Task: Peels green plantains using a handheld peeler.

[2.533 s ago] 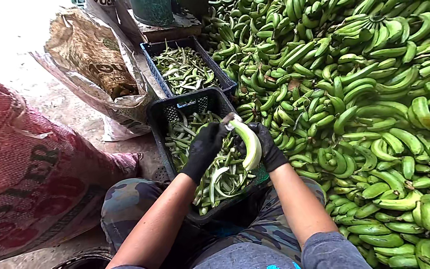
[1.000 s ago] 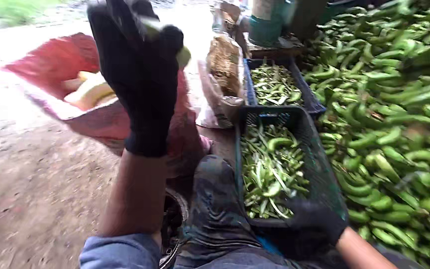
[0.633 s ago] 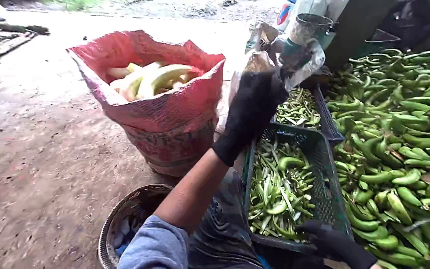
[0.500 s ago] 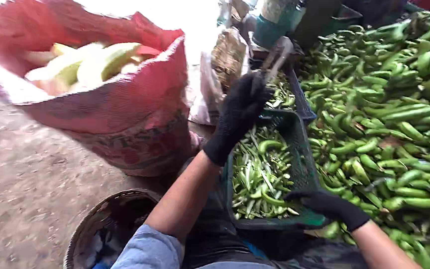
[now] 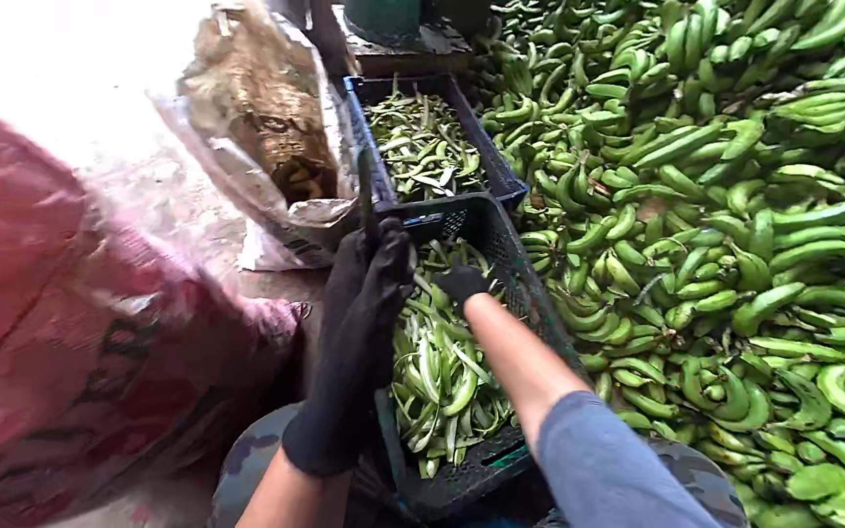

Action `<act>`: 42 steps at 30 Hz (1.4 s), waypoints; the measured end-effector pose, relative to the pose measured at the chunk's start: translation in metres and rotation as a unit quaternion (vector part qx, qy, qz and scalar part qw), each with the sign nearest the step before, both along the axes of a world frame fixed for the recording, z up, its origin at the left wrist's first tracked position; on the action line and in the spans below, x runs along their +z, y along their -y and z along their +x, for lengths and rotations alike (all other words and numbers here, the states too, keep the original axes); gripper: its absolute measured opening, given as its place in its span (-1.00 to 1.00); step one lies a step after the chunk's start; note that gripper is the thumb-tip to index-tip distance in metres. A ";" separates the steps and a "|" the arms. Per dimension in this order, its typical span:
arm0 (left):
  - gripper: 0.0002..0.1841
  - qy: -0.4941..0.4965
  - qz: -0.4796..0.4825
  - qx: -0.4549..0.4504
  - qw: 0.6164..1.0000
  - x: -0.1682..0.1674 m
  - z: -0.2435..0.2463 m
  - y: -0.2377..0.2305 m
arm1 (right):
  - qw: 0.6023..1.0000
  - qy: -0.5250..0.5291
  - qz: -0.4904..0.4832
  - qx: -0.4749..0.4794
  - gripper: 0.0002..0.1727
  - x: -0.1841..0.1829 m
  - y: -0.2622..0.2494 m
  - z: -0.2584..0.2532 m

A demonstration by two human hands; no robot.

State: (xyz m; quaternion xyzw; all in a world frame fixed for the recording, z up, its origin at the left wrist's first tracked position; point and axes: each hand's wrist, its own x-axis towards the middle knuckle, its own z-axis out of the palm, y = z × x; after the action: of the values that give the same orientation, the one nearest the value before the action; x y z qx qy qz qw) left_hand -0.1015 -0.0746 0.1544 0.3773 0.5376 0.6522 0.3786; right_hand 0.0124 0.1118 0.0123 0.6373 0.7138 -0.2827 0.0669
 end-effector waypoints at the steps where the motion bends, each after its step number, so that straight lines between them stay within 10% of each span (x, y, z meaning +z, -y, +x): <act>1: -0.64 -0.001 -0.011 0.010 1.000 0.000 0.002 -0.003 | 0.999 0.013 -0.008 -0.028 0.04 -0.014 -0.001 -0.011; 5: -0.67 -0.003 -0.022 0.013 1.000 -0.001 0.001 -0.007 | 0.998 0.025 -0.008 -0.052 0.18 -0.066 -0.007 -0.024; 10: -0.60 -0.019 -0.045 0.011 0.999 -0.007 -0.001 -0.008 | 0.985 -0.149 -0.042 -0.083 0.13 -0.040 -0.015 0.025; 17: -0.57 -0.070 -0.030 0.006 0.997 -0.014 0.009 -0.005 | 0.749 -0.652 -0.085 -0.081 -0.08 0.058 0.038 0.138; 23: -0.36 -0.100 0.002 -0.125 0.987 -0.041 0.057 -0.005 | 0.846 -0.512 0.073 -0.130 -0.39 0.102 0.055 0.160; 27: -0.44 -0.059 -0.047 -0.200 0.977 -0.058 0.099 0.011 | 0.744 -0.643 0.141 -0.117 -0.37 0.117 0.078 0.175; 36: -0.43 0.054 0.108 -0.204 0.971 -0.021 0.154 0.022 | 0.756 -0.571 0.309 -0.089 -0.22 0.126 0.117 0.187; 42: -0.43 -0.042 -0.185 -0.247 0.950 -0.084 0.145 0.020 | 0.684 -0.702 0.172 -0.093 -0.19 0.146 0.114 0.180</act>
State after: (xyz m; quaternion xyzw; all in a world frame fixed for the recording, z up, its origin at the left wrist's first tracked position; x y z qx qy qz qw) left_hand 0.0431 -0.0941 0.0702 0.4489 0.5543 0.4106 0.5680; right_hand 0.1922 -0.0026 0.1579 0.3156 0.5248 -0.5247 -0.5914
